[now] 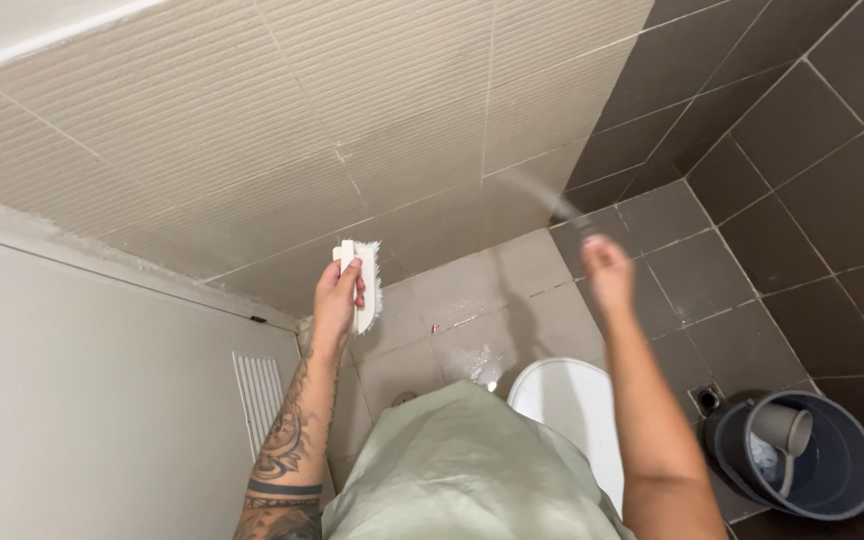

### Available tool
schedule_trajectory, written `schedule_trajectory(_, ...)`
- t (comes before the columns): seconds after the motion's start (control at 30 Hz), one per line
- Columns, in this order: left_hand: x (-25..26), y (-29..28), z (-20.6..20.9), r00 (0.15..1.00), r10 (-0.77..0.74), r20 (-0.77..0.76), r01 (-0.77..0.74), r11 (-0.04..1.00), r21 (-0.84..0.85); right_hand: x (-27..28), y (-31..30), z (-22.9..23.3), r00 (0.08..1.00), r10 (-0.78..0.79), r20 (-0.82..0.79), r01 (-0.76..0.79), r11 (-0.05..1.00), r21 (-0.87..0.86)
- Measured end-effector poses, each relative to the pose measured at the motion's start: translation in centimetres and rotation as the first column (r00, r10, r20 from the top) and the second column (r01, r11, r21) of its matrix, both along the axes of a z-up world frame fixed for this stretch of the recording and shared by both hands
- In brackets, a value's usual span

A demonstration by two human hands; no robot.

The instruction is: Cleaning the toilet tank and bathroom walls using a sprayer and sponge.

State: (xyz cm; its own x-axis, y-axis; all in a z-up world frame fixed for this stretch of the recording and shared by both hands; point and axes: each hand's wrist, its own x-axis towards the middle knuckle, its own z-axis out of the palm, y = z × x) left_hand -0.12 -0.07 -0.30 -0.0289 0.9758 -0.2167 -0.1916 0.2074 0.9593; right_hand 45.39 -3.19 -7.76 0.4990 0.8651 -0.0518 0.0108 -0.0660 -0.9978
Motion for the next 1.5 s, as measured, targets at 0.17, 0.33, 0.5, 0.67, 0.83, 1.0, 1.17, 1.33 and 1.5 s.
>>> schedule_trajectory(0.17, 0.7, 0.3, -1.1, 1.000, -0.002, 0.017, 0.002, 1.000, -0.018, 3.2, -2.7, 8.7, 0.995, -0.091, -0.040, 0.097, 0.976, 0.195)
schedule_trajectory(0.33, 2.3, 0.5, -1.1, 0.999, -0.024, 0.025, 0.025, 0.999, -0.038, 2.8, -3.3, 6.0, 0.993, -0.111, 0.030, 0.107, 0.988, 0.115)
schedule_trajectory(0.5, 3.3, 0.3, -0.2, 0.999, -0.047, 0.011, 0.048, 0.998, -0.042, 1.1, -4.4, -1.5, 0.997, -0.025, 0.072, 0.034, 0.991, -0.127)
schedule_trajectory(0.67, 4.1, 0.6, -1.1, 0.998, -0.061, 0.022, 0.061, 0.998, -0.033, -0.9, -5.9, 2.1, 0.974, -0.008, 0.225, 0.095, 0.921, -0.379)
schedule_trajectory(0.83, 5.4, 1.3, -1.7, 0.995, -0.097, 0.022, 0.098, 0.994, -0.048, 4.8, -4.3, 0.6, 0.982, -0.127, 0.140, 0.149, 0.976, -0.161)
schedule_trajectory(1.0, 6.7, 3.8, -2.7, 0.986, -0.164, 0.041, 0.165, 0.986, -0.035, 3.5, -3.4, 1.4, 0.988, -0.131, 0.075, 0.125, 0.988, 0.088)
schedule_trajectory(1.17, 8.0, 7.6, -2.5, 0.964, -0.263, 0.041, 0.265, 0.963, -0.048, -6.5, -2.8, 1.7, 0.975, 0.024, 0.223, 0.035, 0.966, -0.257)
schedule_trajectory(1.33, 8.3, 13.0, -0.9, 0.931, -0.363, 0.035, 0.365, 0.929, -0.062, -4.1, 1.6, 0.0, 0.957, -0.077, 0.281, 0.132, 0.974, -0.183)
schedule_trajectory(1.5, 8.5, 18.7, -1.1, 0.875, -0.481, -0.057, 0.480, 0.877, -0.031, 3.7, 0.5, 6.6, 0.846, -0.530, 0.058, 0.496, 0.822, 0.279)
